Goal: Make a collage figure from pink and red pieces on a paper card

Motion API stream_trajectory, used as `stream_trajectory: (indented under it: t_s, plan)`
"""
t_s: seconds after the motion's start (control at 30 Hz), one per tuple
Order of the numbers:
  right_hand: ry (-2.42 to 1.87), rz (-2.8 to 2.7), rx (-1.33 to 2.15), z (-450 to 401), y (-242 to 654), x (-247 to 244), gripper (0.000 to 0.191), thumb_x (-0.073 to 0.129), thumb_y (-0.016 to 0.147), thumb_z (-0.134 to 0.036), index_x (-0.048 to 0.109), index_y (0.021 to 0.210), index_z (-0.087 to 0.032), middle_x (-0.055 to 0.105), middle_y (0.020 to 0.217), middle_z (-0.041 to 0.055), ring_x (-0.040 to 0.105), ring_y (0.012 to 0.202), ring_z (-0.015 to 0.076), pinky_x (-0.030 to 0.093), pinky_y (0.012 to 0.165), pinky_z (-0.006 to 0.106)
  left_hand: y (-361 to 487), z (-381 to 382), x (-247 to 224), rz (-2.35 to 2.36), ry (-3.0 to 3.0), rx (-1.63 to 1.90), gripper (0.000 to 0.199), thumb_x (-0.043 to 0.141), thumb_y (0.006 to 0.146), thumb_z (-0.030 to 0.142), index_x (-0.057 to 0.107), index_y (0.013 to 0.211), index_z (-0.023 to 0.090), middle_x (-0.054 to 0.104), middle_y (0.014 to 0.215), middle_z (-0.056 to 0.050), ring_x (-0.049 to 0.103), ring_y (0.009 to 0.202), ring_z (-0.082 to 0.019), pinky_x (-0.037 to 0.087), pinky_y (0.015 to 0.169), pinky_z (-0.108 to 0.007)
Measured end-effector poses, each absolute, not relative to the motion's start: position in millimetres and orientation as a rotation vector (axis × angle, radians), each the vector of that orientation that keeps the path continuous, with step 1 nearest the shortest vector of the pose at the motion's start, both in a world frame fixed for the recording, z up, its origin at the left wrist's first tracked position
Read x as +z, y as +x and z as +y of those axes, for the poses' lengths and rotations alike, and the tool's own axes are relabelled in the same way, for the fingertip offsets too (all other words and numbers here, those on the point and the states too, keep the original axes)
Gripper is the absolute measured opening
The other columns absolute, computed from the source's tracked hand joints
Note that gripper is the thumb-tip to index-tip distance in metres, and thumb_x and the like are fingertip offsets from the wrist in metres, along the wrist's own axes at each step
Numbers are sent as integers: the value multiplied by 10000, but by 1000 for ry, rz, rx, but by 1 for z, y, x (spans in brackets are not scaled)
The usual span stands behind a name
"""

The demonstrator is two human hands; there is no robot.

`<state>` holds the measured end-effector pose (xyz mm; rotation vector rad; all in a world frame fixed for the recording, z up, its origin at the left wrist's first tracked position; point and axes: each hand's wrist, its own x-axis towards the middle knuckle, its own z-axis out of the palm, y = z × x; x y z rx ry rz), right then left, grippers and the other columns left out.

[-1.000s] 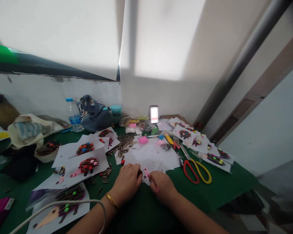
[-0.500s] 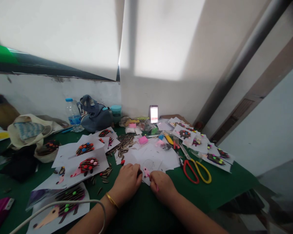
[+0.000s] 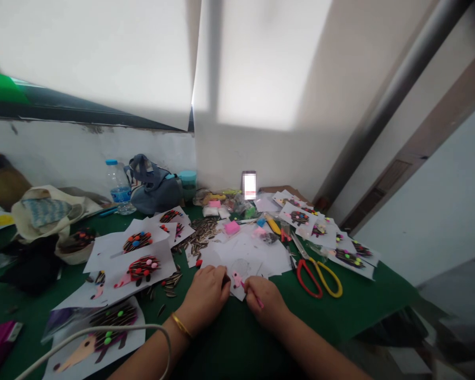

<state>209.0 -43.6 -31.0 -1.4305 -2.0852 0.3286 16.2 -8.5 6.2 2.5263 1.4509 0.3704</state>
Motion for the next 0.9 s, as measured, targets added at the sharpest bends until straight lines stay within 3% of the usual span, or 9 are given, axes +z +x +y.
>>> stream_trajectory:
  t_s: [0.9]
  plan:
    - [-1475, -2027, 361, -44, 210, -29, 148, 430, 772, -118, 540, 715, -200, 578, 677, -2, 515, 647, 143, 315, 629, 248, 16, -9, 5, 1441, 2549, 403, 197, 455, 915, 240, 584, 1058, 200, 655, 935, -71, 579, 975, -244, 385, 895, -371]
